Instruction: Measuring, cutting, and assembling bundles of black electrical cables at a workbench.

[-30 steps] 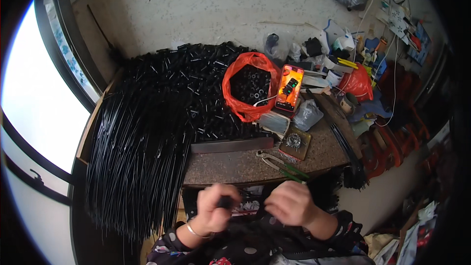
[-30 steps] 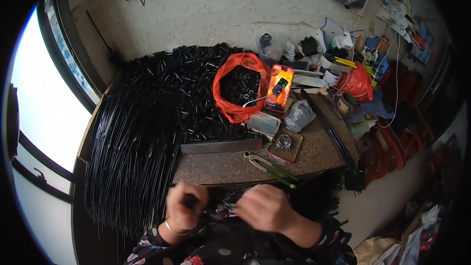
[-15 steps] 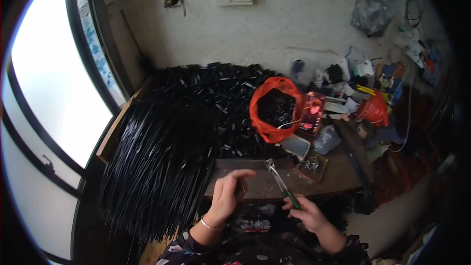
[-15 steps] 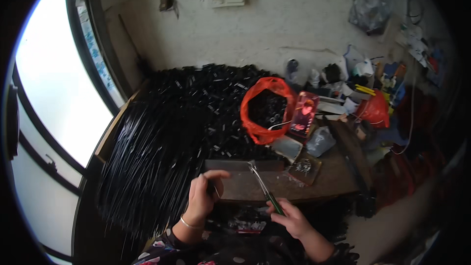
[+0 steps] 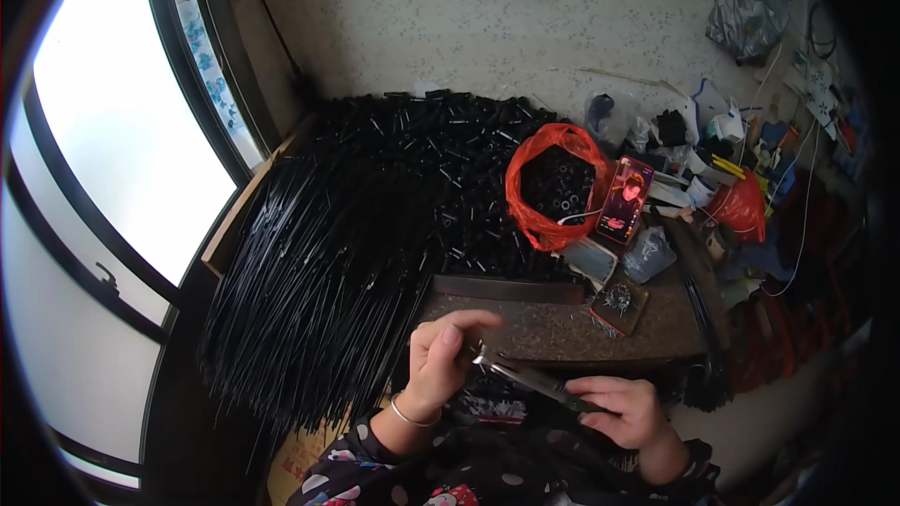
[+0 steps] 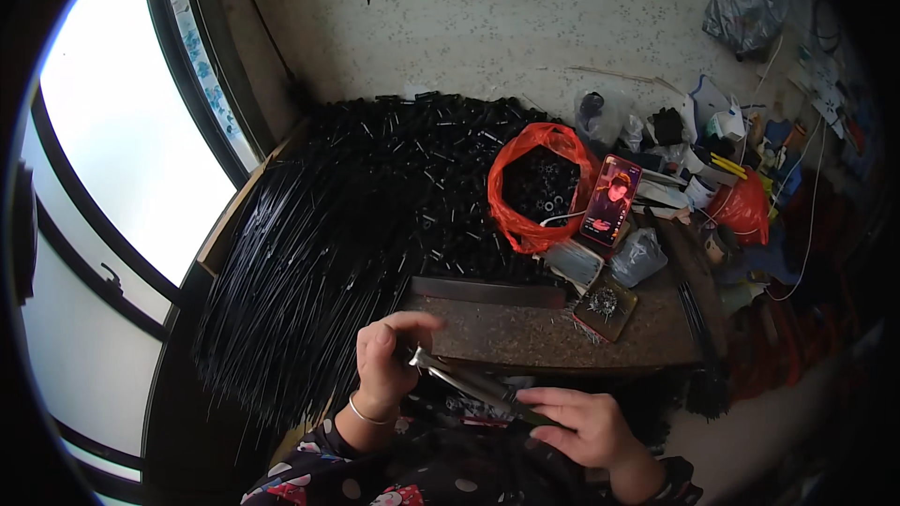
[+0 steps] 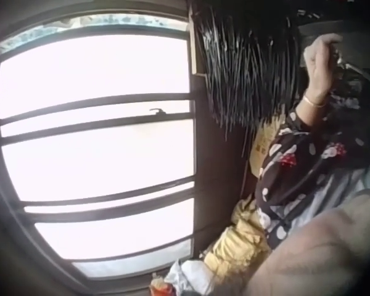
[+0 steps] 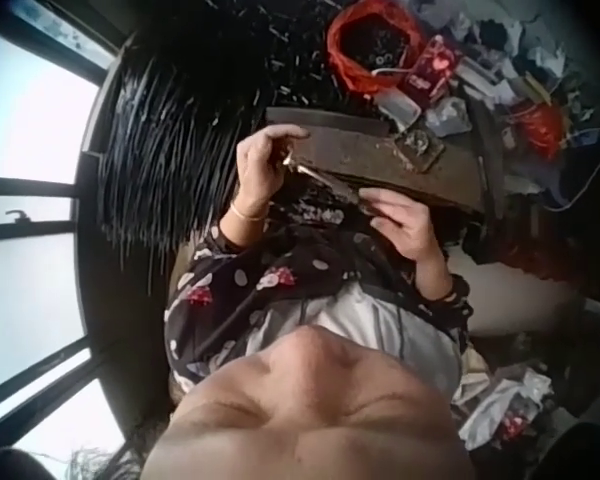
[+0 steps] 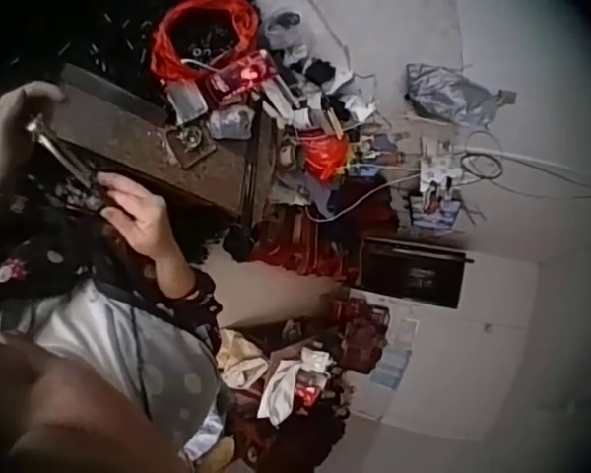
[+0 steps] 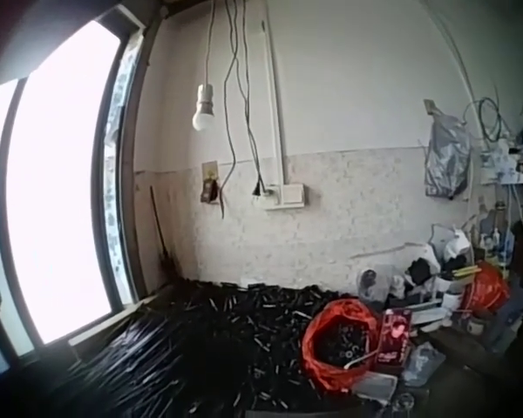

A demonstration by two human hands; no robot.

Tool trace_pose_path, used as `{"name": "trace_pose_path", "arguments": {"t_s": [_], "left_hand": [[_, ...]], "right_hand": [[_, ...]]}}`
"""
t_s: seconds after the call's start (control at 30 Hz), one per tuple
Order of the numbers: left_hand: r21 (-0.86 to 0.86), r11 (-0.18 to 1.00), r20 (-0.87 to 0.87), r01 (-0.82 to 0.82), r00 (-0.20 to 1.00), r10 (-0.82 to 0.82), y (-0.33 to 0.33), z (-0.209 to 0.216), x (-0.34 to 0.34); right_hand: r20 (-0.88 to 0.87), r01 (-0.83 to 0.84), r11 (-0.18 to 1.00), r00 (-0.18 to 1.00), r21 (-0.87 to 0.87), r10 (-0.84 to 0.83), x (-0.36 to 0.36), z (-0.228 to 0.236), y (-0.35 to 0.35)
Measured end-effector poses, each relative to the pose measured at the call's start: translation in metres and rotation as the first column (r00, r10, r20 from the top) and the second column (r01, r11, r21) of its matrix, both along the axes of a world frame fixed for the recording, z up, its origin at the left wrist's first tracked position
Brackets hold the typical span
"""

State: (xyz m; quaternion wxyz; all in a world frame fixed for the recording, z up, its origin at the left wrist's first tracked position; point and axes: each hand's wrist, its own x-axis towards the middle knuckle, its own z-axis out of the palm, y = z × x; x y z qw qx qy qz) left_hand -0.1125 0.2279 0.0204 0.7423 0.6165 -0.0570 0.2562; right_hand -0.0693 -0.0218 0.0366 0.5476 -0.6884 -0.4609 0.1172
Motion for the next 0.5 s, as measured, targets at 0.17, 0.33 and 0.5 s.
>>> {"name": "trace_pose_path", "arguments": {"t_s": [0.17, 0.33, 0.5], "left_hand": [[0.011, 0.988, 0.003, 0.153, 0.988, -0.153, -0.008, 0.010, 0.009], [0.205, 0.979, 0.026, 0.003, 1.000, -0.009, -0.004, 0.011, 0.006], [0.082, 0.995, 0.029, -0.055, 0.998, 0.052, -0.001, 0.010, 0.001]], "right_hand": [[-0.807, -0.136, 0.796, -0.071, 0.590, 0.586, -0.029, -0.083, 0.006], [-0.089, 0.131, 0.951, 0.983, -0.279, -0.161, -0.013, -0.034, 0.037], [0.461, 0.268, 0.949, 0.872, -0.167, -0.165, 0.001, -0.014, 0.023]]}}
